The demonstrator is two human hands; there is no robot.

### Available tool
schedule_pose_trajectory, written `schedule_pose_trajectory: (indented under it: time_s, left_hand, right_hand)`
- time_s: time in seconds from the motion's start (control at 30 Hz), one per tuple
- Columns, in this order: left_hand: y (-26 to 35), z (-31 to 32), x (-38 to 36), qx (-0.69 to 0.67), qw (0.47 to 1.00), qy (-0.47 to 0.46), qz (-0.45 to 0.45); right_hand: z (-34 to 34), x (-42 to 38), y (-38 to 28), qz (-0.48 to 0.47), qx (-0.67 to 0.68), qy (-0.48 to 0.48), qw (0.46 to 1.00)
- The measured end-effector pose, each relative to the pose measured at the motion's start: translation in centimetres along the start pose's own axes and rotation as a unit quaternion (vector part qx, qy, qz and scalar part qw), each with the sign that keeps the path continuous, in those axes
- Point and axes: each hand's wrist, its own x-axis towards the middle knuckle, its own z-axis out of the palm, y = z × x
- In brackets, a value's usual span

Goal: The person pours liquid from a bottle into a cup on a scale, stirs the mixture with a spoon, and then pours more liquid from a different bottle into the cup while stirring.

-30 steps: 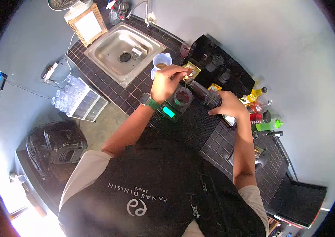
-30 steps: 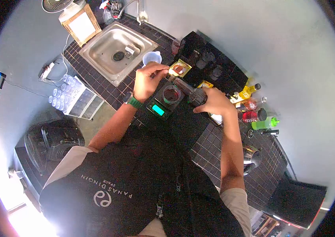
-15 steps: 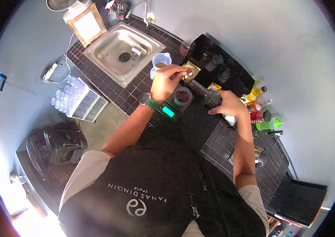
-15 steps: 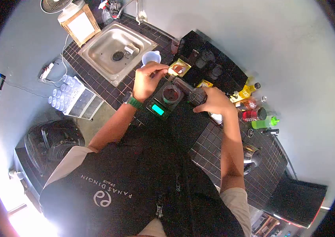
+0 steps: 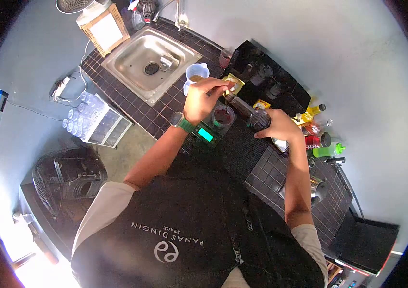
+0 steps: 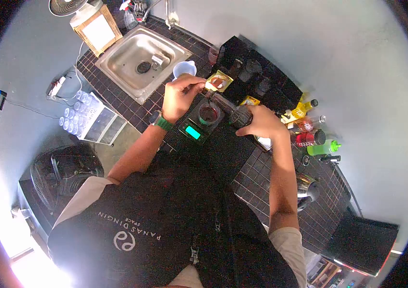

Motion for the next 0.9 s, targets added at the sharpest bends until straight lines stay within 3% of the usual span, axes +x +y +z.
schedule_pose_trajectory:
  time_s: [0.9]
  left_hand:
    - [-0.2,0.3,0.0,-0.003,1.000,0.024,0.004]
  right_hand:
    - [0.2,0.3,0.1,0.010,-0.010,-0.012,1.000]
